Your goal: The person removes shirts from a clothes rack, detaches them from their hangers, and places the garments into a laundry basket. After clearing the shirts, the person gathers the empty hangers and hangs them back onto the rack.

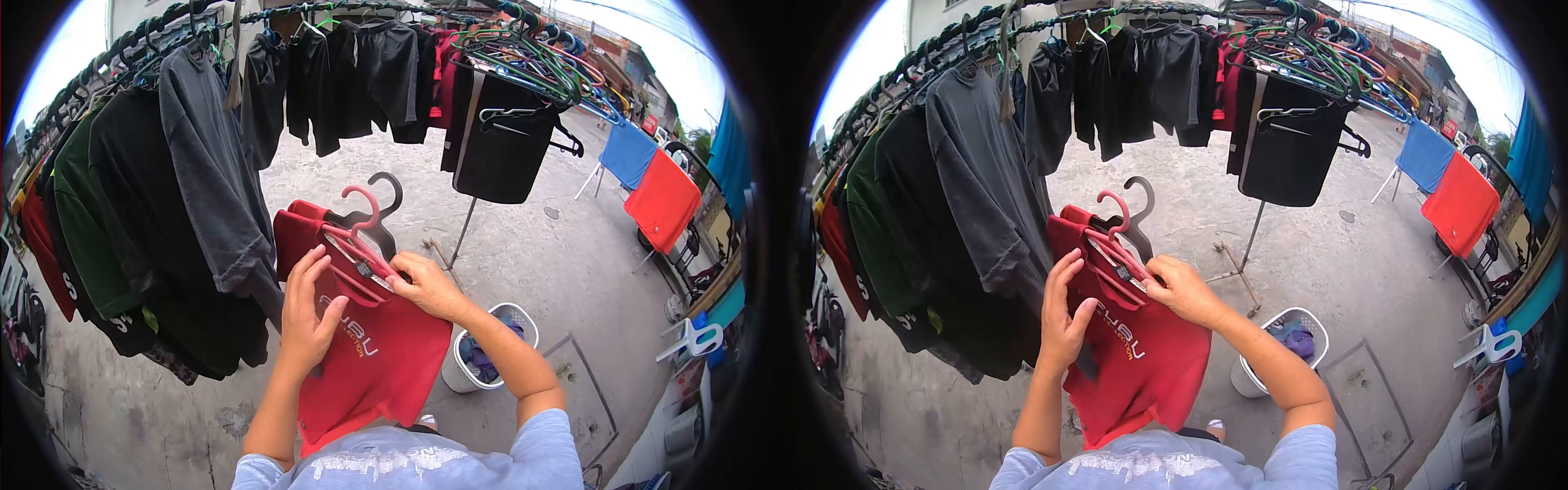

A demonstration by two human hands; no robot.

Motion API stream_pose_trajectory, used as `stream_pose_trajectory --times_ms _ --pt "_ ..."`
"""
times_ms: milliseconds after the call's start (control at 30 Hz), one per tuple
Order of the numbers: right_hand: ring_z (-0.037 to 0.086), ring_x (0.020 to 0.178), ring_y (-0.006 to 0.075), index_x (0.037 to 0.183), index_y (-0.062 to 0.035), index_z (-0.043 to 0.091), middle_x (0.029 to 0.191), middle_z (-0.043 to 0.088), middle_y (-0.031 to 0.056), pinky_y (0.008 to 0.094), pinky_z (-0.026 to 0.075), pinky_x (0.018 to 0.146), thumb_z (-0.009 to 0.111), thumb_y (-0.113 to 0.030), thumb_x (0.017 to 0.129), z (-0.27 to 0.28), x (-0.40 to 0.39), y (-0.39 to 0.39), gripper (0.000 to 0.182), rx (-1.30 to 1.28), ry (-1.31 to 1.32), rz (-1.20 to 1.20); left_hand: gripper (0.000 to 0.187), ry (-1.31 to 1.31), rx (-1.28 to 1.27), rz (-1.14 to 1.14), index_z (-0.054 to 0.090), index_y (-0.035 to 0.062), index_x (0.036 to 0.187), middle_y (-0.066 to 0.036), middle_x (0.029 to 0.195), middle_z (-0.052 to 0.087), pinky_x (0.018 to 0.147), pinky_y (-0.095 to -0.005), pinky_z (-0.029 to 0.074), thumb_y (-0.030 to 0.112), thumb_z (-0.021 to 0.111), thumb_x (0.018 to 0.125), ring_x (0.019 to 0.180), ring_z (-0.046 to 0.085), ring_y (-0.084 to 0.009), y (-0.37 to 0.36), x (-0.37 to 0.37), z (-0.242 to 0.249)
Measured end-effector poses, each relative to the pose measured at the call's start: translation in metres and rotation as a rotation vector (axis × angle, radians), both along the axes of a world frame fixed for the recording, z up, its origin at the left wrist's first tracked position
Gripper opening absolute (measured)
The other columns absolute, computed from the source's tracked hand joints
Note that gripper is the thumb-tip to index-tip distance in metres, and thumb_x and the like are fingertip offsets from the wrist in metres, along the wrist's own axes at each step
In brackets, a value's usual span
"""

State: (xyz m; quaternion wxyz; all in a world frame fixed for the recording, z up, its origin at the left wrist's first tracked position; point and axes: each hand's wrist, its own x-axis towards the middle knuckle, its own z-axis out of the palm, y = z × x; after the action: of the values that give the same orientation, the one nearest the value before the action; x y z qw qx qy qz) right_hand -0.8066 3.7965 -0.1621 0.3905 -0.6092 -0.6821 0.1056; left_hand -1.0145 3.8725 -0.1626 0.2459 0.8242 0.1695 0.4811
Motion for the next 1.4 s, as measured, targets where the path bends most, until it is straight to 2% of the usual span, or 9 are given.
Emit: stream_pose_trajectory --times_ms 100,333,467,600,767,1000,1133,1267,1400 --pt "0.050 0.077 0.0309 0.085 0.0005 0.051 0.080 0.048 0.0145 0.0388 0.042 0.069 0.053 -0.016 0.077 -0.039 0.015 -0.036 0.018 -0.049 -0.017 0.016 0.062 0.104 -0.009 0.024 0.041 0.0012 0.125 -0.016 0.129 0.041 0.099 -0.0395 0.031 0.024 0.067 0.073 0.120 0.039 -0.0307 0.001 0.052 -0.021" --pt "0.052 0.086 0.0295 0.095 -0.0040 0.053 0.089 0.048 0.0110 0.0392 0.045 0.072 0.063 -0.020 0.076 -0.077 0.073 -0.110 0.026 0.001 -0.107 0.039 0.025 0.488 -0.282 0.033 0.059 0.0018 0.092 -0.015 0.084 0.059 0.073 -0.0398 0.041 0.022 0.062 0.077 0.087 0.053 -0.0310 -0.056 0.160 -0.028" --pt "0.053 0.102 0.0288 0.121 -0.0077 0.045 0.124 0.043 0.0098 0.0369 0.046 0.081 0.068 -0.032 0.074 -0.088 0.115 -0.174 0.058 0.000 0.182 -0.235 0.019 0.317 -0.260 0.102 0.056 0.0011 0.087 -0.014 0.073 0.053 0.069 -0.0388 0.037 0.020 0.058 0.082 0.076 0.048 -0.0298 -0.074 0.202 -0.053" --pt "0.058 0.094 0.0273 0.114 -0.0042 0.049 0.105 0.056 0.0134 0.0341 0.045 0.079 0.068 -0.030 0.075 -0.149 0.138 -0.216 0.050 -0.280 0.506 -0.268 0.016 0.129 -0.403 0.156 0.054 0.0006 0.086 -0.010 0.071 0.052 0.065 -0.0329 0.038 0.016 0.055 0.085 0.070 0.049 -0.0211 -0.070 0.219 -0.078" --pt "0.054 0.071 0.0249 0.089 -0.0009 0.052 0.081 0.055 0.0105 0.0312 0.043 0.064 0.066 -0.024 0.077 -0.178 0.120 -0.223 0.030 -0.037 0.662 -0.223 0.010 -0.207 -0.524 0.066 0.053 0.0020 0.093 0.000 0.067 0.047 0.055 -0.0232 0.037 0.008 0.049 0.086 0.059 0.045 -0.0084 -0.057 0.217 -0.120" --pt "0.047 0.053 0.0229 0.070 -0.0014 0.052 0.063 0.050 0.0078 0.0311 0.036 0.049 0.070 -0.025 0.073 -0.143 0.134 -0.212 0.030 0.049 0.600 -0.020 0.012 -0.084 -0.517 0.282 0.055 0.0039 0.093 0.003 0.066 0.043 0.049 -0.0218 0.031 0.011 0.048 0.086 0.055 0.038 -0.0058 -0.034 0.201 -0.180" --pt "0.047 0.050 0.0226 0.074 -0.0023 0.058 0.059 0.050 0.0081 0.0300 0.036 0.047 0.068 -0.024 0.074 -0.112 0.137 -0.211 0.023 0.248 0.475 -0.149 0.011 -0.230 -0.826 0.307 0.055 0.0057 0.087 0.002 0.065 0.045 0.048 -0.0230 0.034 0.013 0.047 0.086 0.054 0.040 -0.0064 -0.028 0.197 -0.211" --pt "0.050 0.051 0.0163 0.076 0.0009 0.059 0.061 0.054 0.0067 0.0283 0.038 0.048 0.068 -0.022 0.075 -0.134 0.139 -0.227 0.025 0.338 0.634 -0.452 0.013 -0.815 -1.540 0.227 0.050 0.0122 0.076 0.000 0.063 0.050 0.046 -0.0251 0.039 0.015 0.043 0.087 0.052 0.047 -0.0110 0.010 0.157 -0.278" --pt "0.061 0.068 0.0195 0.089 0.0021 0.063 0.078 0.064 0.0115 0.0282 0.046 0.061 0.064 -0.010 0.078 -0.142 0.140 -0.221 0.017 0.055 0.528 -0.498 0.011 -0.895 -1.828 0.173 0.054 0.0093 0.076 0.001 0.065 0.051 0.055 -0.0290 0.047 0.011 0.048 0.086 0.057 0.052 -0.0158 -0.001 0.161 -0.271"
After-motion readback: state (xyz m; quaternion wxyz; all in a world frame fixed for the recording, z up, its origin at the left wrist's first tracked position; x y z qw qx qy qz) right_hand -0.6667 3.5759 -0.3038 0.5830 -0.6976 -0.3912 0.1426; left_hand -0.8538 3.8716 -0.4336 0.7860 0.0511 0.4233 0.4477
